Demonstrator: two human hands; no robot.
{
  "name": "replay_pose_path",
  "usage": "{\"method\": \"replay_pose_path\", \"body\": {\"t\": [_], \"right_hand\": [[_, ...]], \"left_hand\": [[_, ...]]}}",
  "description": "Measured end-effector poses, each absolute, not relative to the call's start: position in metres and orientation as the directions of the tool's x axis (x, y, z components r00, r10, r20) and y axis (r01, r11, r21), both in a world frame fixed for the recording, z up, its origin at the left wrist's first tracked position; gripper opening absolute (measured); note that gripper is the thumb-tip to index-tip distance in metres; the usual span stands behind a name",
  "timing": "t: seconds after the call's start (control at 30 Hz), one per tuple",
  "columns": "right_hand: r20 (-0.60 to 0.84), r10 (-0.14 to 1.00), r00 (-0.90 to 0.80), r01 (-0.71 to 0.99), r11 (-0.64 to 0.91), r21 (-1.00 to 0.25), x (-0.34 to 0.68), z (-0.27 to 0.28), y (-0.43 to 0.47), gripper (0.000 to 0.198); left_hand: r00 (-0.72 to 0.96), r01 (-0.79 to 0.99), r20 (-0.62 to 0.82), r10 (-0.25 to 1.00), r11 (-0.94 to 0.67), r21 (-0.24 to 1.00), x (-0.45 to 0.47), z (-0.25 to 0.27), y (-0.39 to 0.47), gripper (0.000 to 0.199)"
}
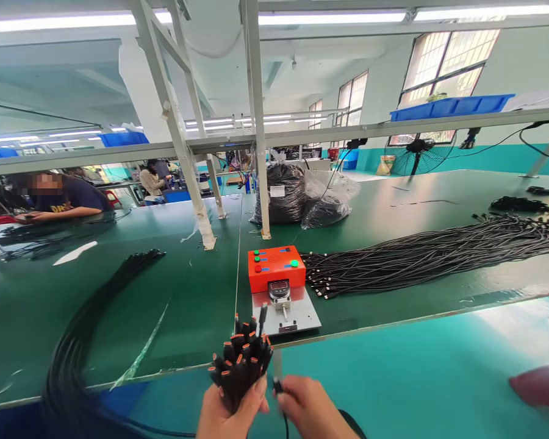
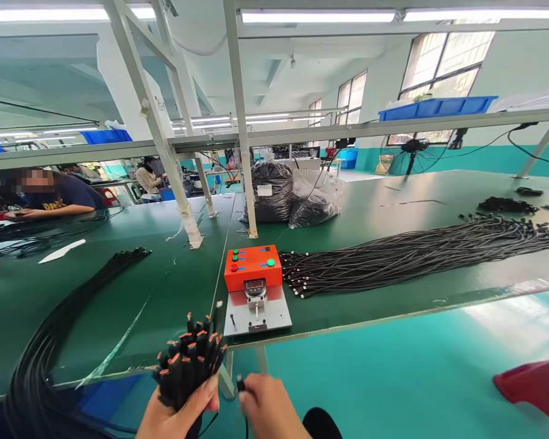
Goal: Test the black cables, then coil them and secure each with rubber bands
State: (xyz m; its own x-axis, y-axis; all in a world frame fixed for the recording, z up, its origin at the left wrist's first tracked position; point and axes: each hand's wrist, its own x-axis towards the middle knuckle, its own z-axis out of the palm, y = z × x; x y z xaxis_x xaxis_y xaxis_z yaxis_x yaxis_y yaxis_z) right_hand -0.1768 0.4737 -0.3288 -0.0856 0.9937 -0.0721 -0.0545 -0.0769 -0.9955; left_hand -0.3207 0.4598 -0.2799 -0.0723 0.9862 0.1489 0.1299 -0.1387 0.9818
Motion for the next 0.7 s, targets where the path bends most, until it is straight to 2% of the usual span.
{"method": "replay_pose_path", "body": {"t": [0.1,0.17,0.2,0.3,0.4,0.53,0.7], "right_hand": [[0.206,0.979,0.009,0.009,0.206,-0.979,-0.18,-0.32,0.459,0.034],[0.337,0.941,0.017,-0.071,0.337,-0.939,-0.185,-0.308,0.454,0.031],[0.335,0.942,0.018,-0.145,0.334,-0.931,-0.188,-0.303,0.453,0.029],[0.191,0.977,0.091,-0.333,0.21,-0.919,-0.196,-0.296,0.454,0.031],[0.011,0.987,0.158,-0.433,0.079,-0.898,-0.194,-0.299,0.461,0.036],[-0.123,0.978,0.17,-0.399,-0.046,-0.916,-0.184,-0.303,0.475,0.029],[-0.168,0.975,0.143,-0.377,-0.103,-0.921,-0.178,-0.304,0.493,0.022]], "left_hand": [[-0.05,0.055,0.084,0.995,-0.081,0.995,-0.314,-0.275,0.456,0.032],[-0.047,0.02,0.038,0.998,-0.037,0.999,-0.308,-0.271,0.454,0.034],[-0.05,0.003,0.025,0.998,-0.025,1.0,-0.305,-0.27,0.453,0.036],[-0.159,-0.034,0.067,0.985,-0.073,0.997,-0.302,-0.267,0.451,0.039],[-0.317,0.075,0.183,0.931,-0.168,0.983,-0.305,-0.269,0.451,0.036],[-0.295,0.293,0.283,0.912,-0.196,0.936,-0.305,-0.278,0.452,0.039],[-0.356,0.252,0.297,0.886,-0.215,0.944,-0.297,-0.287,0.458,0.041]]}}
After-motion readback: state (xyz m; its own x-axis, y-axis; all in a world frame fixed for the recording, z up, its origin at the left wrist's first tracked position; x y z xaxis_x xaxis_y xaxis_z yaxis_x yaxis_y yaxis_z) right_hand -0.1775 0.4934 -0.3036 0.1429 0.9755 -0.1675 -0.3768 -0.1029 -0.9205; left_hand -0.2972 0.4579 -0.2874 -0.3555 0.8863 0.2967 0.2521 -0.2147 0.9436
